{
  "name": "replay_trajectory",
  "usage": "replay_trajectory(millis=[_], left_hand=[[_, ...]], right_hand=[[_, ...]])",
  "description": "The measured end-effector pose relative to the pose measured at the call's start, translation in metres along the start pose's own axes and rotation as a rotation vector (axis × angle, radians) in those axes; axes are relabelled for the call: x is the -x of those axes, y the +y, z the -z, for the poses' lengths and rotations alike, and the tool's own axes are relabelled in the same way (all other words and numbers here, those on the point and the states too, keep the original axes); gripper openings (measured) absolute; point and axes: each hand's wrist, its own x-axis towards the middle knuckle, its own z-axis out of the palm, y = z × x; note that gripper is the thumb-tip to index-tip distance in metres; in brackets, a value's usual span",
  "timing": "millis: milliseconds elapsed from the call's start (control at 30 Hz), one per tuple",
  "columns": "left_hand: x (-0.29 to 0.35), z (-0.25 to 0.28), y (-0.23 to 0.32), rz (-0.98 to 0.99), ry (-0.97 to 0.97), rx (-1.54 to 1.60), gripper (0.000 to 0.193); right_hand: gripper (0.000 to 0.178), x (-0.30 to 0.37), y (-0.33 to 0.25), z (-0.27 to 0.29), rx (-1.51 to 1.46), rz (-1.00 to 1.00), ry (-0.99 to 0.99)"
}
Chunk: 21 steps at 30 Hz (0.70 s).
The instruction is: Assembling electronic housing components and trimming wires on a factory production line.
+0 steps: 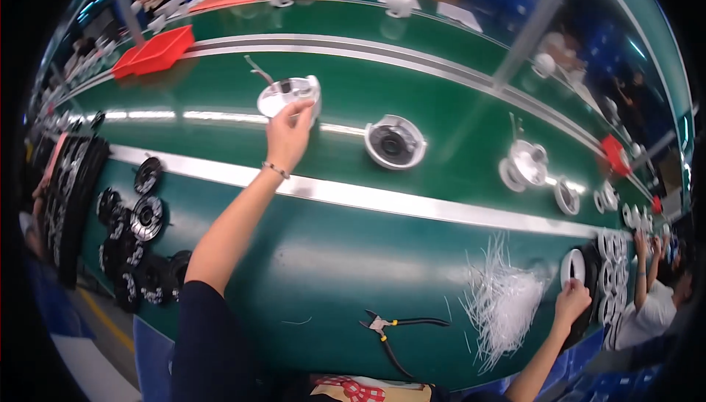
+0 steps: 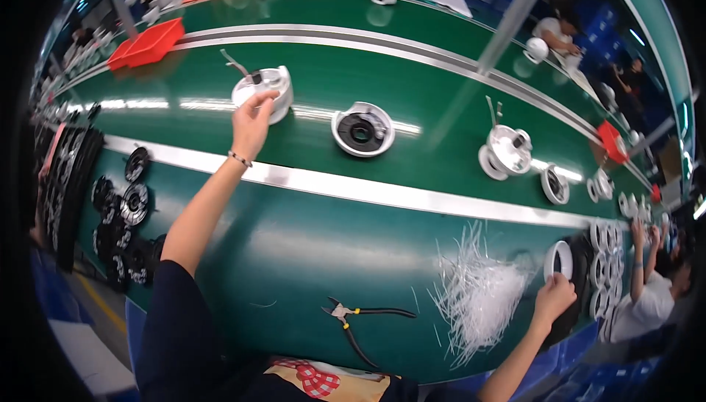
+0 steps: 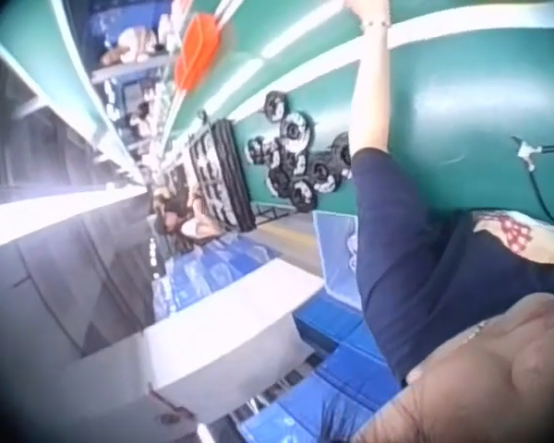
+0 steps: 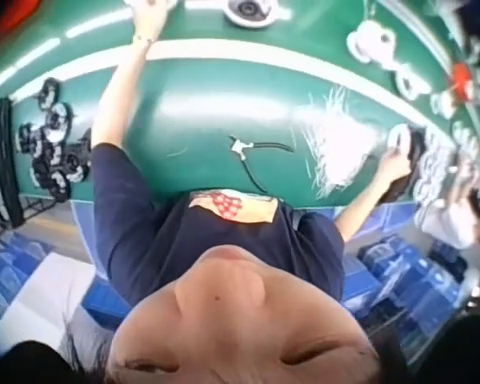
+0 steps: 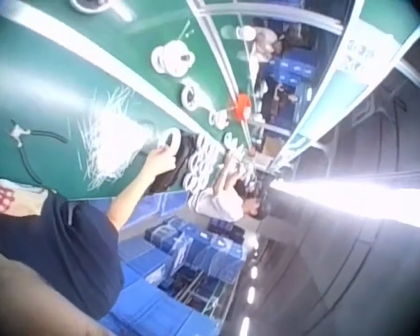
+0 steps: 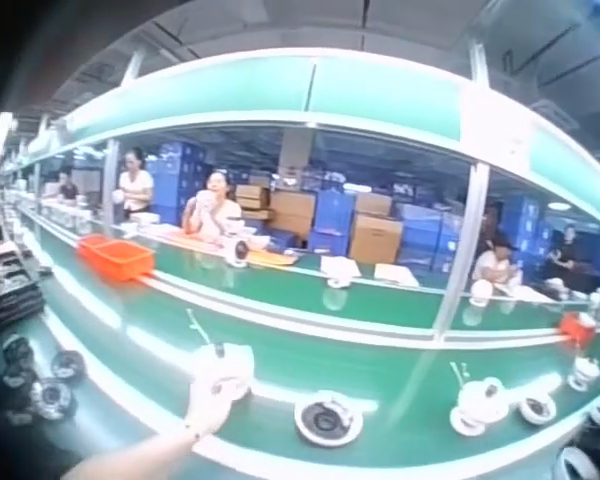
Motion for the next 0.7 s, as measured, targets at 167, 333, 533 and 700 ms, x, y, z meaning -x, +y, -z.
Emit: replay_trajectory(millis=[167, 333, 533, 700], left_hand=[[-0.032, 0.120, 0.003, -0.028, 0.063, -0.185, 0.019], [-0.004, 0.220, 0.048, 0.162, -0.481, -0.530, 0.020], [0.094, 0.279, 0.072, 0.216, -0.862, -1.079, 0.049], [0.117, 0.282, 0.043, 0.303, -0.967, -1.255, 0.051]], right_hand=[[0.005, 0.008, -0.119, 0.074, -0.643, 0.230, -0.075], [0.016, 0.037, -0.211, 0.091, -0.905, 0.799, -0.210], [0.035, 0.056, -0.278, 0.072, -0.976, 1.145, -0.368], [0.035, 0.050, -0.300, 0.050, -0.904, 1.149, -0.388]])
